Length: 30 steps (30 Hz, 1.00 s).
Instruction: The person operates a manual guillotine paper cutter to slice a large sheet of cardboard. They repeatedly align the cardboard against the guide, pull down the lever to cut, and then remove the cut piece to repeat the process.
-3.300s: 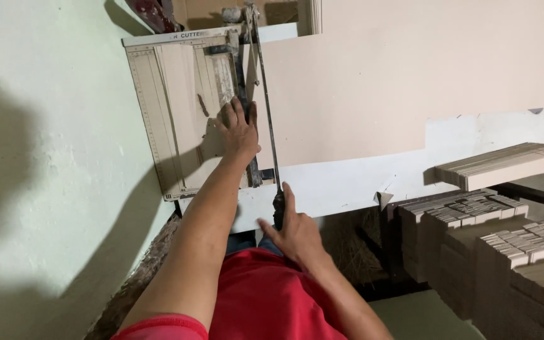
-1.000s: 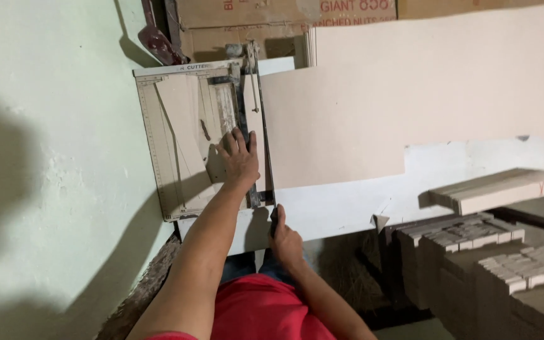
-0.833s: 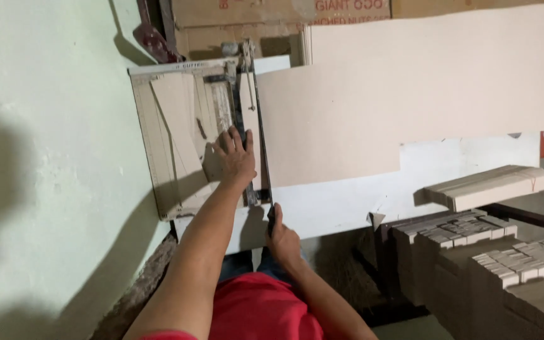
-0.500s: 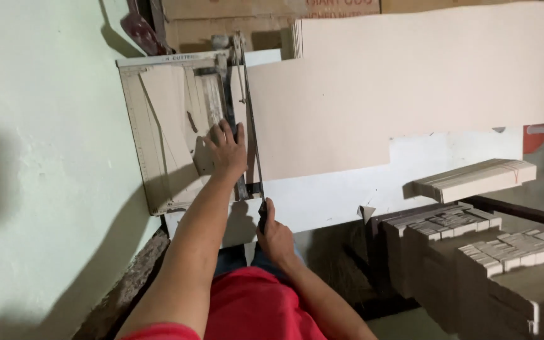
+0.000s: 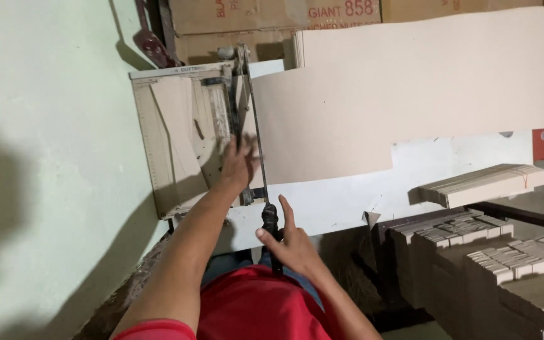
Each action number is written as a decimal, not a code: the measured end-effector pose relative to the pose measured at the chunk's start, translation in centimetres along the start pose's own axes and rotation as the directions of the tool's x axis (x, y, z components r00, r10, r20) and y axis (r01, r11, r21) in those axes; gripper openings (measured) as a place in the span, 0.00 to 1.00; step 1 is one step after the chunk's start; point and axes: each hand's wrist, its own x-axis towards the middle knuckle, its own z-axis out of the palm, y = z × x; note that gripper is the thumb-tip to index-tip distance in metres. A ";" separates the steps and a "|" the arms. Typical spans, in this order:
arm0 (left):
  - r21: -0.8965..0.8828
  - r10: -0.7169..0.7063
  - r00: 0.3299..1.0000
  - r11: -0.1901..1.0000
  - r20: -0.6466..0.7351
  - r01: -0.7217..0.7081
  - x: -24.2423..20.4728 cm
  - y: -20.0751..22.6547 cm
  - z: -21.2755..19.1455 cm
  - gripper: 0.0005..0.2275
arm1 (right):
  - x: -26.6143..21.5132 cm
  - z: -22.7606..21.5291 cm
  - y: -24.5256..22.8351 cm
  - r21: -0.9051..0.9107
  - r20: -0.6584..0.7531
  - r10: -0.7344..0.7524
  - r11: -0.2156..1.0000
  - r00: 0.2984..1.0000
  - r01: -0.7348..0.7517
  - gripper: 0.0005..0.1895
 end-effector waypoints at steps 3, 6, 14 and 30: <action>0.498 0.188 0.960 0.824 0.207 -0.269 4.1 -8.2 6.2 0.19 | 1.6 -0.8 1.3 0.099 0.080 -0.026 0.995 0.996 0.018 0.49; 0.631 0.692 0.591 0.250 0.414 -0.734 1.5 -10.8 4.2 0.11 | 5.4 -0.2 6.4 0.325 0.050 -0.027 0.946 0.998 0.010 0.36; 0.825 0.226 0.856 0.240 0.465 -0.512 0.0 -11.9 -8.1 0.05 | 14.4 -0.5 15.4 0.568 -0.122 0.217 0.815 0.969 -0.111 0.35; 0.198 -0.403 0.843 0.849 -0.358 0.490 5.1 -8.4 -11.4 0.32 | 21.8 -1.3 23.5 0.971 -0.182 0.254 0.201 0.950 0.132 0.11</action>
